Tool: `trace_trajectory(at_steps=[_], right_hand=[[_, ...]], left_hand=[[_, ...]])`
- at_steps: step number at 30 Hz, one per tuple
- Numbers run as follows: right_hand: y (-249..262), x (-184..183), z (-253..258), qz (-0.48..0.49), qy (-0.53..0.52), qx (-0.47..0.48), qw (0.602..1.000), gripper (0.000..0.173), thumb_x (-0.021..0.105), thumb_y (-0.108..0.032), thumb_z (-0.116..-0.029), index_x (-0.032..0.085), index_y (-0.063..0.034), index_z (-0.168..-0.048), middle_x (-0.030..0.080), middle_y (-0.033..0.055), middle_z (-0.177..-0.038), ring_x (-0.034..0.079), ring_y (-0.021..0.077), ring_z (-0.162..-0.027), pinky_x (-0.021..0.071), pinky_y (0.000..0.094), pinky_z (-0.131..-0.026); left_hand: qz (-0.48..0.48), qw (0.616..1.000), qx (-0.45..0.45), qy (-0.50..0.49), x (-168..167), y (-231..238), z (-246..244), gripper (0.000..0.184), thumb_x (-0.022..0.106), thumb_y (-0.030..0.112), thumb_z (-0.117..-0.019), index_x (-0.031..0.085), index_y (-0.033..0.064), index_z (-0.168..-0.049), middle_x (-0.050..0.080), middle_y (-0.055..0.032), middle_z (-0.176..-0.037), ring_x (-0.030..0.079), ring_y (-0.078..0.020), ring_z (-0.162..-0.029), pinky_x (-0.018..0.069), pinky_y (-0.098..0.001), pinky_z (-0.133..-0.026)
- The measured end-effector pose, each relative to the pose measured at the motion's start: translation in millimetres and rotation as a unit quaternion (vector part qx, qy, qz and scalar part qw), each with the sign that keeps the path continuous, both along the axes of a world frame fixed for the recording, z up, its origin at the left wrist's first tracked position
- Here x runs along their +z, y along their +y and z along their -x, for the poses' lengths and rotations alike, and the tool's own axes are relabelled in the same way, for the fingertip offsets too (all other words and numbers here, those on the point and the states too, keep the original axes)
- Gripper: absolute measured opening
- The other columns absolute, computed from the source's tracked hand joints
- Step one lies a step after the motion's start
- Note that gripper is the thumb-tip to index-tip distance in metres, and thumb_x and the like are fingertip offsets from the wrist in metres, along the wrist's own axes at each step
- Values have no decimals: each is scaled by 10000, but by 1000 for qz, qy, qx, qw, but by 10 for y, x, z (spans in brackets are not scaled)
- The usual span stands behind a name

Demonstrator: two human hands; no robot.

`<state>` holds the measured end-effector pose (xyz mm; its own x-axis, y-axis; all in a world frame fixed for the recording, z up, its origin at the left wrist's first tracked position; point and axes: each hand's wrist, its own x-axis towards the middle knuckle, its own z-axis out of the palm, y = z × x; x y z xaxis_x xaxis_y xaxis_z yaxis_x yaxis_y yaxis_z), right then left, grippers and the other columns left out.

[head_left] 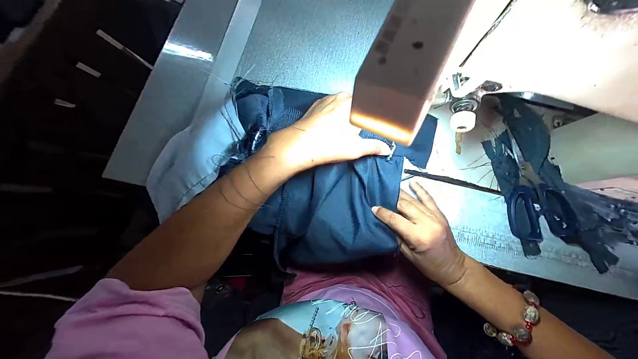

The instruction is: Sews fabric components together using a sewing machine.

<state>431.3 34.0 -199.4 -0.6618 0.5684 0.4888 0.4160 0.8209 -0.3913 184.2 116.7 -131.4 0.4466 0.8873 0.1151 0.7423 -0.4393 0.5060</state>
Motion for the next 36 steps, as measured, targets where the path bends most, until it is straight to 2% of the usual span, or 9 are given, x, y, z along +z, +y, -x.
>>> trace_trajectory(at_steps=[6, 10, 13, 19, 21, 24, 28, 32, 36], right_hand=[[-136, -86, -25, -7, 0, 4, 1000, 242, 581, 27, -937, 757, -31, -1092, 763, 164, -1019, 721, 305, -1099, 498, 474, -1083], [-134, -101, -28, -12, 2, 6, 1000, 254, 577, 30, -940, 753, -31, -1113, 762, 172, -1051, 714, 310, -1120, 494, 456, -1091], [-139, -99, -30, -13, -3, 5, 1000, 258, 572, 28, -947, 749, -33, -1124, 762, 167, -1059, 712, 308, -1125, 492, 449, -1096], [-137, -111, -27, -24, -4, 0, 1000, 260, 564, 23, -951, 751, -33, -1123, 767, 168, -1051, 719, 310, -1111, 495, 437, -1088], [-142, -114, -25, -24, -4, -3, 1000, 257, 563, 22, -955, 751, -34, -1121, 768, 164, -1046, 722, 306, -1104, 495, 439, -1089], [-139, -108, -26, -27, -10, -5, 1000, 264, 559, 22, -952, 751, -32, -1125, 768, 169, -1051, 723, 311, -1102, 496, 444, -1086], [-141, -111, -25, -32, -16, -5, 999, 262, 561, 13, -952, 754, -35, -1124, 769, 170, -1051, 723, 308, -1104, 491, 441, -1090], [-140, -110, -17, -36, -15, -4, 999, 261, 561, 11, -952, 753, -30, -1124, 770, 169, -1051, 724, 307, -1102, 492, 441, -1089], [-145, -106, -4, -38, -9, -9, 999, 258, 562, 12, -948, 758, -29, -1110, 771, 168, -1042, 730, 308, -1083, 499, 442, -1077]], left_hand=[[-7, 1000, 1, 4, -241, 55, -188, 348, 645, 488, -926, 784, 177, -996, 725, -22, -1001, 640, -204, -1034, 460, -427, -884], [-54, 998, 5, -34, -528, 128, -163, 331, 688, 447, -918, 787, 135, -965, 743, -50, -955, 678, -225, -1004, 503, -434, -890], [-55, 997, 9, -49, -675, 183, -91, 342, 678, 508, -929, 787, 186, -961, 739, 6, -948, 671, -162, -1007, 505, -390, -917], [-46, 996, 22, -72, -700, 183, -138, 369, 688, 522, -916, 788, 171, -964, 743, 0, -959, 679, -152, -968, 525, -364, -883], [-48, 995, 34, -75, -749, 170, -137, 382, 690, 535, -911, 785, 177, -1001, 741, 5, -975, 674, -155, -972, 525, -368, -887], [-67, 994, 54, -65, -752, 132, -181, 450, 701, 536, -899, 724, 158, -1143, 701, -42, -1092, 626, -232, -1069, 455, -472, -969], [-154, 986, -11, -62, -801, 123, -166, 283, 665, 436, -966, 770, 175, -936, 686, -21, -967, 601, -210, -984, 435, -420, -894], [-142, 987, -37, -58, -600, 71, -267, 311, 606, 328, -1015, 795, 108, -906, 721, -49, -914, 645, -194, -928, 474, -359, -860], [-88, 995, 19, -40, -334, 11, -467, 389, 683, 374, -934, 738, 51, -724, 698, -99, -825, 654, -195, -852, 476, -349, -765]])
